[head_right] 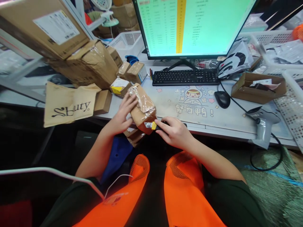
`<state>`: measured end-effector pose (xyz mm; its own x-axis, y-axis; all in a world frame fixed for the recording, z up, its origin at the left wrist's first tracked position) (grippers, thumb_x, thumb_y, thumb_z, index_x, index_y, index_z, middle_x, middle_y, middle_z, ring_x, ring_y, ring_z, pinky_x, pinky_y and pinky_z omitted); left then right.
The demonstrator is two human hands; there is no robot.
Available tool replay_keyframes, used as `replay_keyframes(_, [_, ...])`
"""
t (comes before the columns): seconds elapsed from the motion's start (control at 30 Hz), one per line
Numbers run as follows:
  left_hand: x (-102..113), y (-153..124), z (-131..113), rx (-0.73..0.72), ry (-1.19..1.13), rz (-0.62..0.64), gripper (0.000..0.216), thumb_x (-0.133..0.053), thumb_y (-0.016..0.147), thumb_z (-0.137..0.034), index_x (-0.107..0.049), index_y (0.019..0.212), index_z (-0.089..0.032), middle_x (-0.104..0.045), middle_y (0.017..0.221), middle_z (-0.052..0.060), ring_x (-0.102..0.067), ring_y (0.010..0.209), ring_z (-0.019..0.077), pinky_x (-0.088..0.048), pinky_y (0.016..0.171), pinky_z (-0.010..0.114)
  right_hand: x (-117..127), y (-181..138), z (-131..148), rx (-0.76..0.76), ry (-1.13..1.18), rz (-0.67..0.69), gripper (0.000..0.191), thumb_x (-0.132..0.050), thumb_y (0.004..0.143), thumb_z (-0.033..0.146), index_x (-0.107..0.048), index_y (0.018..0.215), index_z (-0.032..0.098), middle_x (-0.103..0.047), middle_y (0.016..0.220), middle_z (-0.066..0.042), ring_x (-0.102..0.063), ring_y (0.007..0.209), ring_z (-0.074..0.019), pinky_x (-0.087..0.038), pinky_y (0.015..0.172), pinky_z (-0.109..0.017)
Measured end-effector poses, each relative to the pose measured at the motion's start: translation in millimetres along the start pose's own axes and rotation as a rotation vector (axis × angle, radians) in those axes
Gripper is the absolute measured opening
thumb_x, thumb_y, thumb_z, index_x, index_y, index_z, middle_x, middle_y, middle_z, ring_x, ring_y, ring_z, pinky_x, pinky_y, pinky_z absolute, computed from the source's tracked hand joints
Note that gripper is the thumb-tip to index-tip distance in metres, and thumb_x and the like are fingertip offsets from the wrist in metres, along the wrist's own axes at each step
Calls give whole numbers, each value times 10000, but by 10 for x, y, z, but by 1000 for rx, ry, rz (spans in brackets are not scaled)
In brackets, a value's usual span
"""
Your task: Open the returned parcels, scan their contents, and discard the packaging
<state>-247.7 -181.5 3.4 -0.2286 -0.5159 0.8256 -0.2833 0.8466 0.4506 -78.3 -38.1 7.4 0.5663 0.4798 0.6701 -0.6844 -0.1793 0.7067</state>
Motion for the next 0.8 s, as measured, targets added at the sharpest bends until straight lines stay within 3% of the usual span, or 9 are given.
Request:
replay_keyframes(0.1, [-85,-69,-318,-31,-3,-4,943,-739,961,-464,-243,1741,-279,-238,1806,195,-78,1706,446,-192,1332,746,39,-2,17,-5,-42,10,322,-650,1079,288,-711,1358,141,-736,1114,-159,-721,970,-261,-639,839,-393])
replay_keyframes(0.2, [-122,-75,-415,-11,54,-109,1160,-890,832,-577,-221,1725,-260,-253,1782,238,-104,1693,484,-218,1324,744,61,-14,40,-6,-68,38,325,-639,1084,296,-709,1369,155,-734,1121,-156,-718,973,-260,-630,838,-392])
replay_keyframes(0.5, [-254,-14,-398,-76,85,-372,930,-851,748,-378,-365,1535,-280,-435,1487,174,-430,1524,438,-400,1254,667,155,144,45,-3,-188,120,342,-610,1102,342,-720,1366,155,-738,1127,-159,-701,954,-259,-587,800,-384])
replay_keyframes(0.63, [-277,-19,-407,-92,86,-390,881,-843,748,-384,-392,1497,-280,-473,1389,145,-493,1455,430,-448,1207,654,174,193,-59,23,-191,189,366,-588,1113,375,-731,1387,180,-739,1138,-147,-694,950,-246,-567,801,-363])
replay_keyframes(0.8, [-317,62,-386,-53,95,-371,797,-830,766,-378,-448,1454,-251,-512,1385,156,-510,1439,415,-442,1217,626,285,212,-399,11,-173,205,388,-588,1110,435,-770,1373,215,-737,1118,-142,-688,936,-248,-560,805,-367])
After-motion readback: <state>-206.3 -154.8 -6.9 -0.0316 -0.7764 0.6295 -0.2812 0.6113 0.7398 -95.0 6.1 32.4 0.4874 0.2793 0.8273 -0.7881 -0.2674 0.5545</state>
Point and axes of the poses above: each hand's wrist, its own y-axis towards the middle knuckle, its own x-axis out of the back of the hand, z = x × y, the point moved 10 cm from there along y, towards the middle knuckle
